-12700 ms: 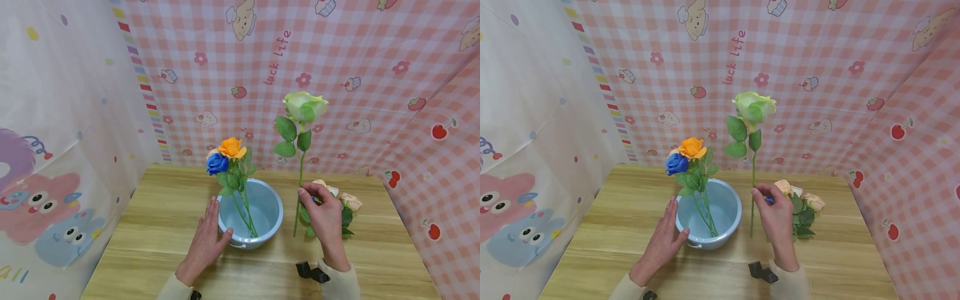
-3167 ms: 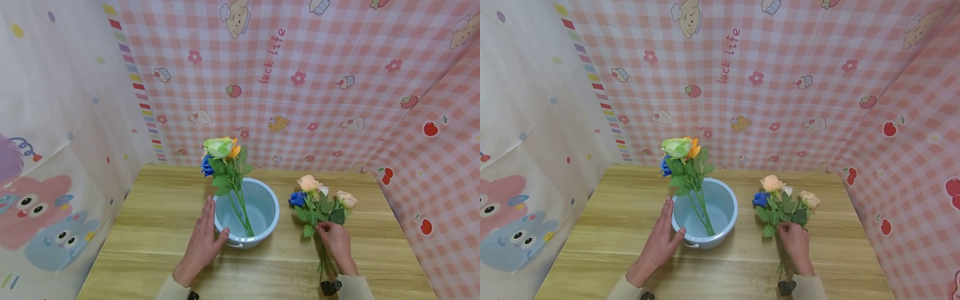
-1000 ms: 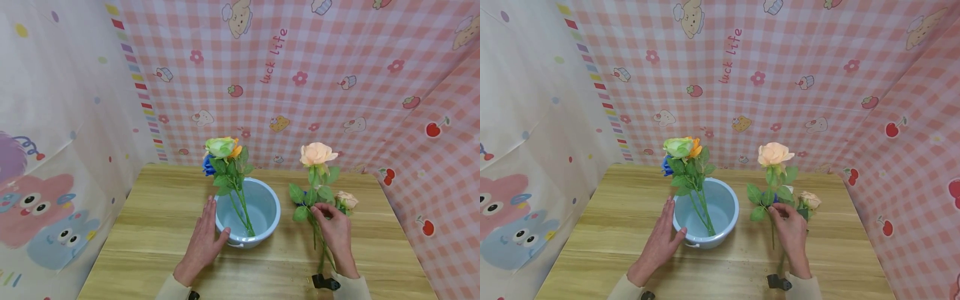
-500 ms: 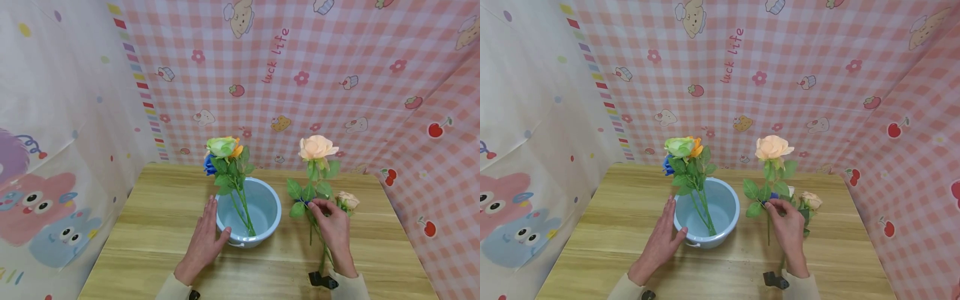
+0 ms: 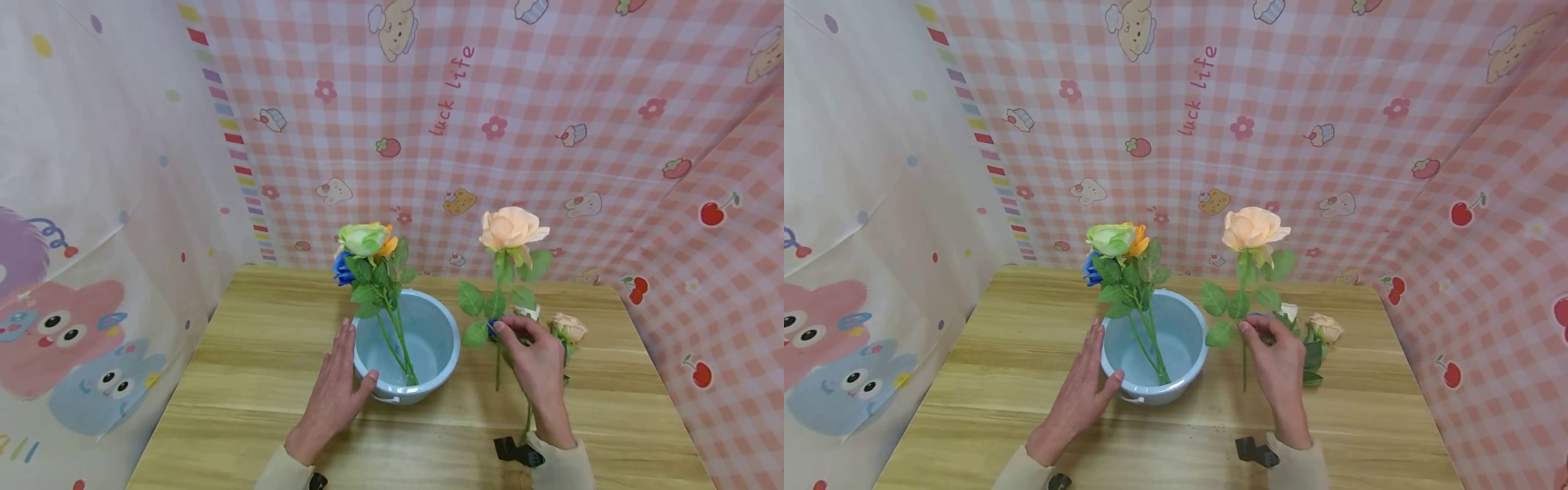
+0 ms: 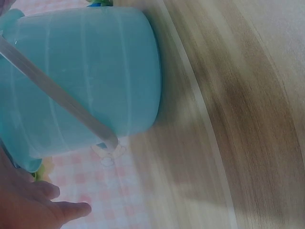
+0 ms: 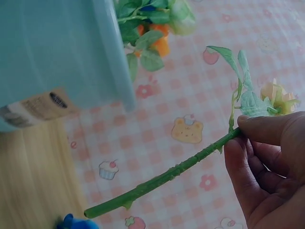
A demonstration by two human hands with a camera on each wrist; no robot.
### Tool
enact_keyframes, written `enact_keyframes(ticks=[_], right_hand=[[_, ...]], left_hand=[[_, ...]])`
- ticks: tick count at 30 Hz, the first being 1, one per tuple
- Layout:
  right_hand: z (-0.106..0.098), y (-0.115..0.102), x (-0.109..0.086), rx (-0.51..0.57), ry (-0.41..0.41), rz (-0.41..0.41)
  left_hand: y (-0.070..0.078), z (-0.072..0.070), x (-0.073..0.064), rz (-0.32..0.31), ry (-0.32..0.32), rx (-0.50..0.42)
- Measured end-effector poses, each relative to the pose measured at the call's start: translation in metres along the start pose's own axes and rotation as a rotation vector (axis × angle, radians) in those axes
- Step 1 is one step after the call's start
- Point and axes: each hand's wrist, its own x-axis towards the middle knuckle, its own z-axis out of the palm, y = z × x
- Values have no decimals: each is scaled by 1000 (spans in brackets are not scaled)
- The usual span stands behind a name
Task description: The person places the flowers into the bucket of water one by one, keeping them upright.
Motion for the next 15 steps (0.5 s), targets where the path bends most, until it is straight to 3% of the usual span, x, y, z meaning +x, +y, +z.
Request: enact_keyframes(ticks=[15], right_hand=[[10, -29, 6, 118, -16, -65]], left_hand=[[-1, 0, 0, 5, 7, 3]])
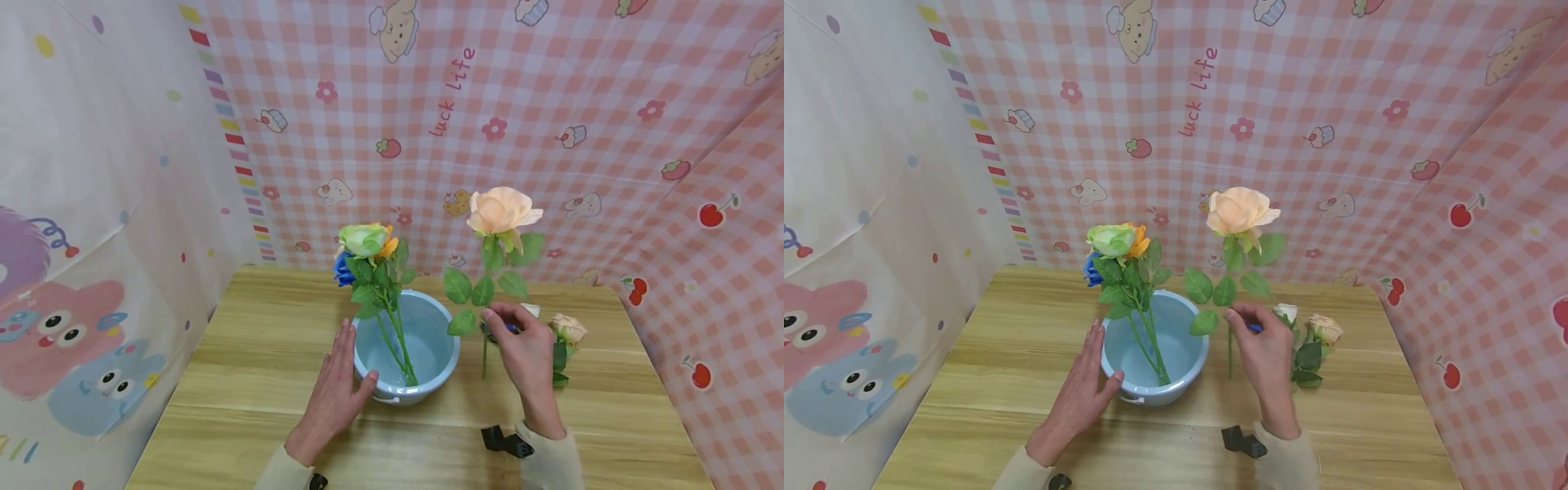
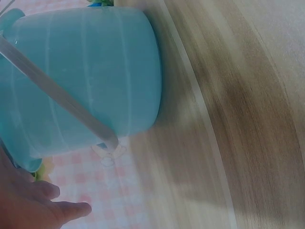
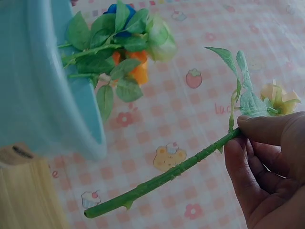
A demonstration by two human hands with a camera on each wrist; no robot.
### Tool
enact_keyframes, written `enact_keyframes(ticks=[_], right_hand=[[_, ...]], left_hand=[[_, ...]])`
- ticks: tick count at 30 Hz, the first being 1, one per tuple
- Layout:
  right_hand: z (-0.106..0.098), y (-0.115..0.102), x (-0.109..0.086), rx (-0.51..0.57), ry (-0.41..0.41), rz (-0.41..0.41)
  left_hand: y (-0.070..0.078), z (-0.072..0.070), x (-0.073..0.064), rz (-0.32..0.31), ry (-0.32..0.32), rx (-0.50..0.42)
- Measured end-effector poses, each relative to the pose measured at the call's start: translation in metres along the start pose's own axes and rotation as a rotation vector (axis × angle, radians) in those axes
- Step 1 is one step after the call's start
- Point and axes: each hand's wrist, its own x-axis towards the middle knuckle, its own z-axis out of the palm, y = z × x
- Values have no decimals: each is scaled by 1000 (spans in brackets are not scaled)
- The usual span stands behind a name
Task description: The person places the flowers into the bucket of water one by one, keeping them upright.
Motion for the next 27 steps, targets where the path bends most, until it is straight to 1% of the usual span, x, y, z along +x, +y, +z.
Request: enact_keyframes(ticks=[7, 11, 15, 20, 27], right_hand=[[8, -12, 3, 86, -1, -39], [14, -19, 5, 125, -4, -44], [20, -24, 5, 135, -22, -45], [26, -29, 5, 174, -55, -40], [36, -31, 6, 203, -79, -63]], left_hand=[[0, -1, 0, -4, -6, -2], [-1, 0, 0, -2, -3, 2], [-1, 0, 0, 3, 2, -1], [-1, 0, 0, -2, -2, -1], [0, 0, 0, -8, -10, 0]])
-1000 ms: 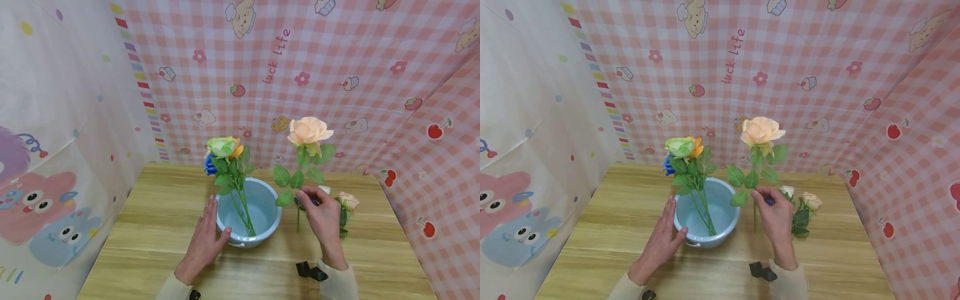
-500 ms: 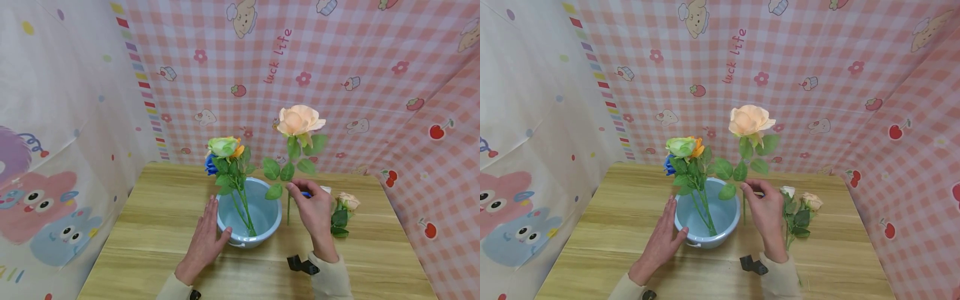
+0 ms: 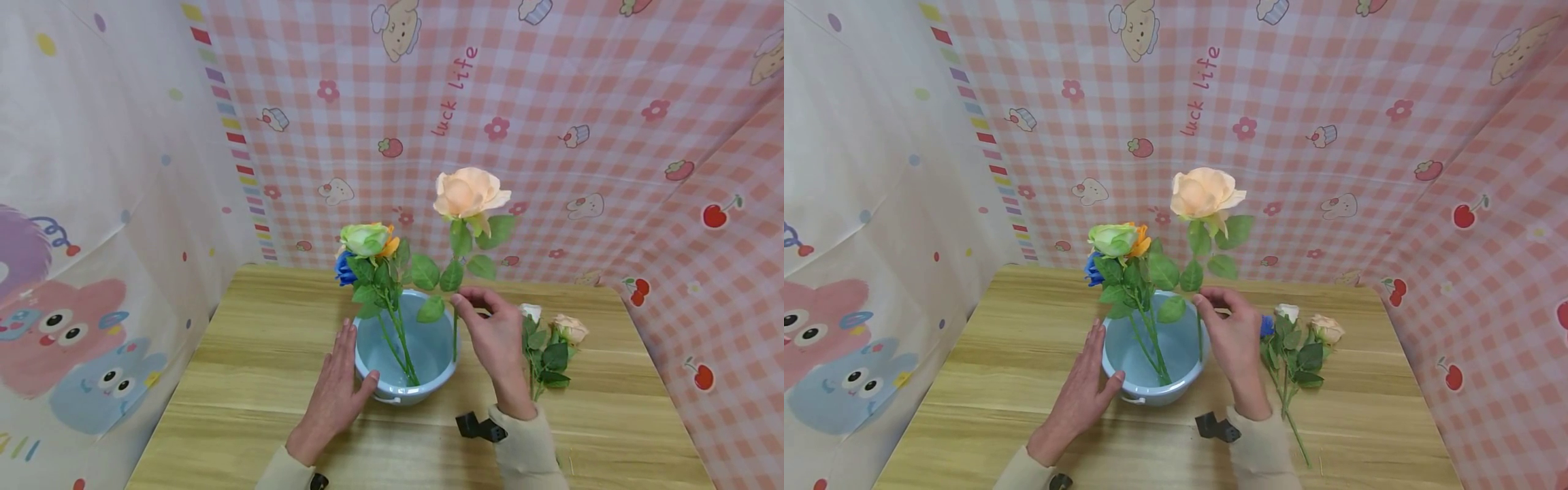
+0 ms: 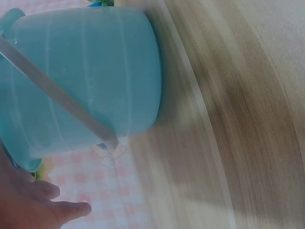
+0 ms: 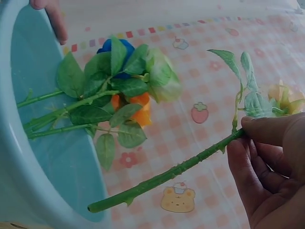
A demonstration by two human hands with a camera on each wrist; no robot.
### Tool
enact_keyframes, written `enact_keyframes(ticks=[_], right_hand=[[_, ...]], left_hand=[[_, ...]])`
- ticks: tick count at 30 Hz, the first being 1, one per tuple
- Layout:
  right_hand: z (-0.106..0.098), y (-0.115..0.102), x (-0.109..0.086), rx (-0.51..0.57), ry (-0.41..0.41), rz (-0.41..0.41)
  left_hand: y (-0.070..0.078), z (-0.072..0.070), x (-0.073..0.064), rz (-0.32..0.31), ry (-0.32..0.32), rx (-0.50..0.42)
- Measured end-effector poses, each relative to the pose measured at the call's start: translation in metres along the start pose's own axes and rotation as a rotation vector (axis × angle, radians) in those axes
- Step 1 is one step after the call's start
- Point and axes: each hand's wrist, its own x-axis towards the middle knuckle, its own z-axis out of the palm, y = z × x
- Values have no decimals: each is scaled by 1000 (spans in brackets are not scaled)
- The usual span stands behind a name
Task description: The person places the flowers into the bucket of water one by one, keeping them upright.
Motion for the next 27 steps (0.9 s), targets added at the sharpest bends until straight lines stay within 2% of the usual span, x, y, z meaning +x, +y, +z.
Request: enact_keyframes(ticks=[9, 20, 27], right_hand=[[11, 11, 0, -55, -24, 8], [18, 25, -2, -175, -69, 13], [25, 35, -4, -240, -85, 19]], left_hand=[[0, 0, 0, -2, 2, -7], [0, 1, 0, 11, 19, -11], [1, 0, 0, 1, 8, -9]])
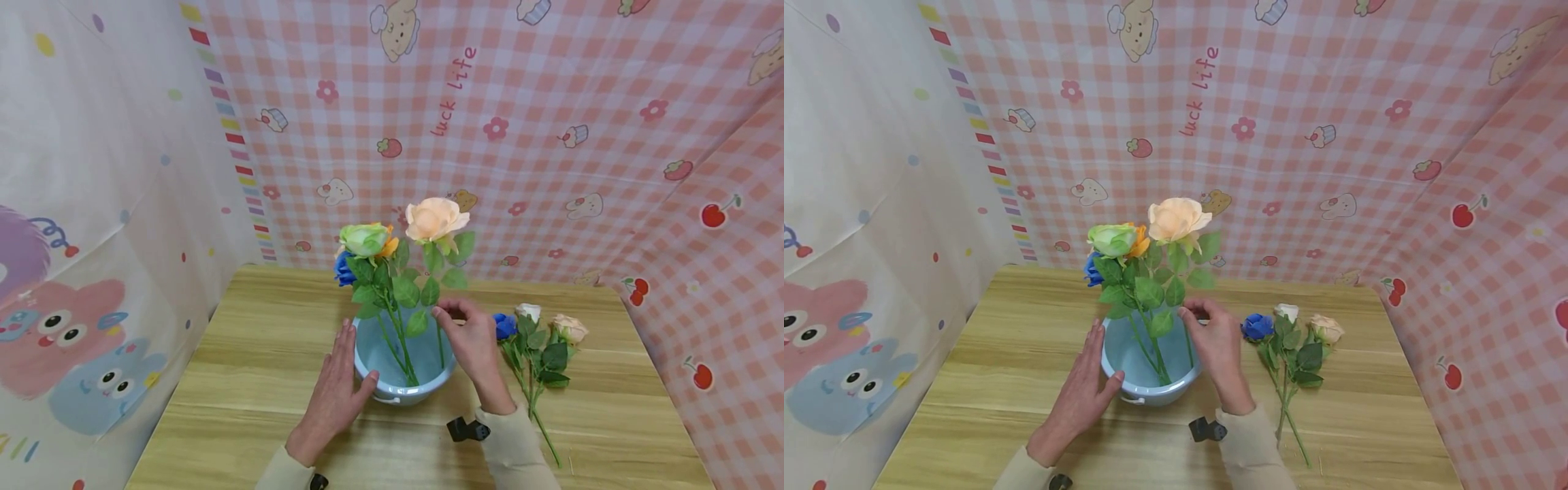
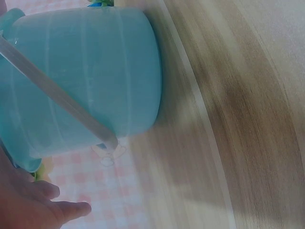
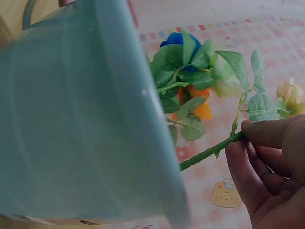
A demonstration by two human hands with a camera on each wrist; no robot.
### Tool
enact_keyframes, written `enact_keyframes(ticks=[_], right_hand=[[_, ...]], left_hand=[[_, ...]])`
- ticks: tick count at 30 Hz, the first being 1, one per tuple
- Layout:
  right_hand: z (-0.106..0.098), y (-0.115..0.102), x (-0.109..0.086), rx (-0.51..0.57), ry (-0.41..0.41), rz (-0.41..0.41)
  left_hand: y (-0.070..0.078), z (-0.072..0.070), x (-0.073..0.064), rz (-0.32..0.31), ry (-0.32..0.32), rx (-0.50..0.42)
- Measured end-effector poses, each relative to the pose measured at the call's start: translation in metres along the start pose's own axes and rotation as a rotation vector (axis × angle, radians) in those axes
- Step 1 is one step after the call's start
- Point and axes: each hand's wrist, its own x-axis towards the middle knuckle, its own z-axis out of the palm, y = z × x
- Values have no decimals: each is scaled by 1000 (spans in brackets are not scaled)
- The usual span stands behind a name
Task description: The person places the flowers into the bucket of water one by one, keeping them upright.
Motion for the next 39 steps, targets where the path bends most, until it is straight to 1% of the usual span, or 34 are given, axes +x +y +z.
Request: enact_keyframes(ticks=[8, 17, 23, 31, 39], right_hand=[[8, 5, 1, -82, -29, -20], [17, 7, 3, -150, -82, -11], [23, 6, 5, -202, -129, 6], [33, 3, 10, -225, -181, 35], [42, 7, 15, -286, -214, 4]], left_hand=[[0, 0, 0, -5, -2, -5], [0, 1, 0, -1, 4, -11], [0, 0, 0, 2, 2, -8], [-1, 1, 0, 9, 4, -5], [-1, 1, -1, 12, 6, -5]])
